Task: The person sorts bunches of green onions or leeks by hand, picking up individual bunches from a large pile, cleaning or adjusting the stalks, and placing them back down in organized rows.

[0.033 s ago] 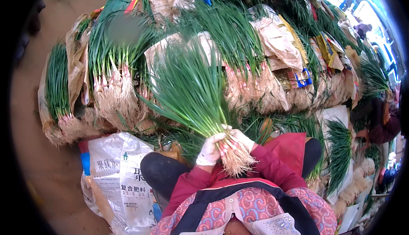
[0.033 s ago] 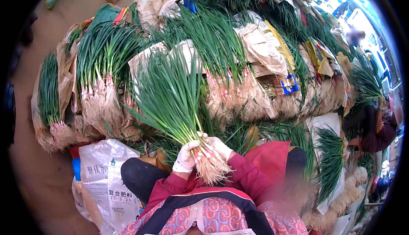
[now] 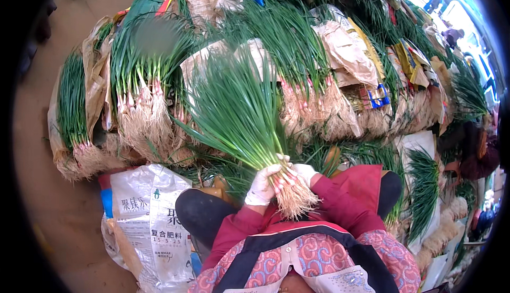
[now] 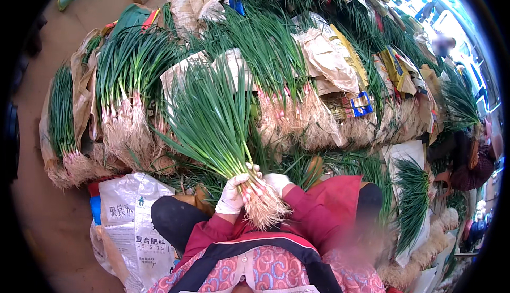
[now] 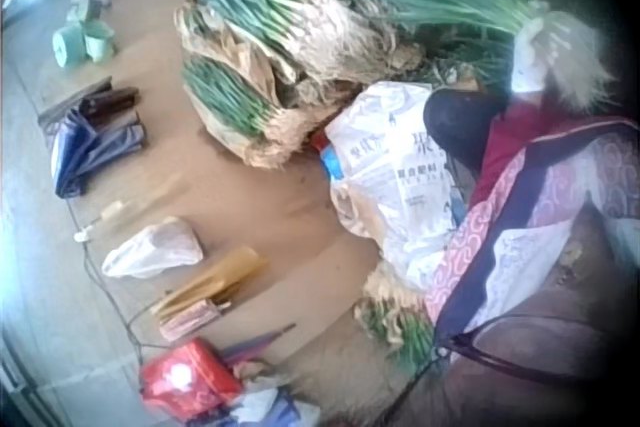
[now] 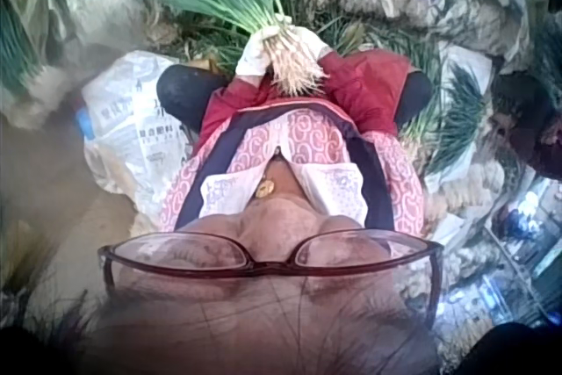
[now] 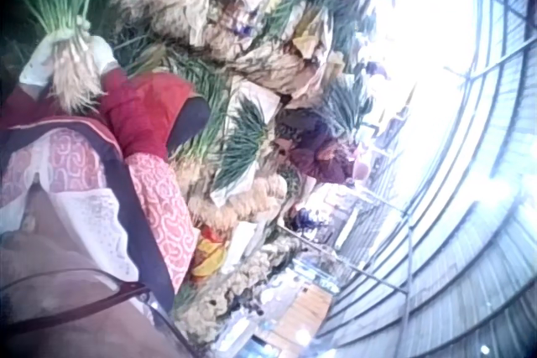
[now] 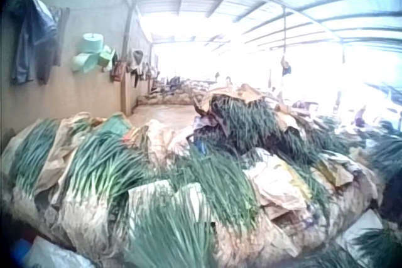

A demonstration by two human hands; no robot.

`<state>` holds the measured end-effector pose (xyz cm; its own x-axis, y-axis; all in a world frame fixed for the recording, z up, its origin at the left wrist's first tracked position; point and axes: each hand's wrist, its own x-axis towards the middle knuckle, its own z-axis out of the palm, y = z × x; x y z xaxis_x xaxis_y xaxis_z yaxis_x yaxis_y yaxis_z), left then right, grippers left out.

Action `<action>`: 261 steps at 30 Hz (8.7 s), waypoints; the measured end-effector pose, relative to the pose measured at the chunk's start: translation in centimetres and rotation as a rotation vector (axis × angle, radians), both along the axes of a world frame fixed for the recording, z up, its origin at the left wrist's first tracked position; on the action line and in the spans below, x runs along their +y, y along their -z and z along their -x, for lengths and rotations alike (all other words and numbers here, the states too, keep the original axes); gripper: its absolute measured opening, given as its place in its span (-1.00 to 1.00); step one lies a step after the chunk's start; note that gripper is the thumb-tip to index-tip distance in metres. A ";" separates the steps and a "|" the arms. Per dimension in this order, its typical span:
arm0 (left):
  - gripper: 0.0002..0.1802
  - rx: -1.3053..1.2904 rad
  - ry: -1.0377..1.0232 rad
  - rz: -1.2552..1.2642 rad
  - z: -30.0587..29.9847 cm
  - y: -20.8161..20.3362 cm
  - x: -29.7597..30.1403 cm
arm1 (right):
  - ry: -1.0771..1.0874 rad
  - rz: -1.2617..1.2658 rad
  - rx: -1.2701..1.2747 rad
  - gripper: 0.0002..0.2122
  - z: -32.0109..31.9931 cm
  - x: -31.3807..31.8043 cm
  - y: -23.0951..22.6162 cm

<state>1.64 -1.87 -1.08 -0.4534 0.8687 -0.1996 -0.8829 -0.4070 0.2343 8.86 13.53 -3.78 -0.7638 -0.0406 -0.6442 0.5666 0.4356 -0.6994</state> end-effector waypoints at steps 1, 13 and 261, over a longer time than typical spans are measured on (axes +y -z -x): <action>-0.59 0.000 -0.007 0.009 -0.1 -0.1 -0.2 | -0.401 -0.490 -0.066 -0.54 0.5 0.9 -0.5; -0.25 0.065 0.002 -0.047 0.3 -2.9 1.1 | 0.488 -1.026 0.545 -0.79 12.5 11.7 -1.4; -0.64 0.243 0.114 0.131 1.5 0.2 -0.7 | -0.006 -0.753 0.525 -0.68 2.6 -1.0 -14.2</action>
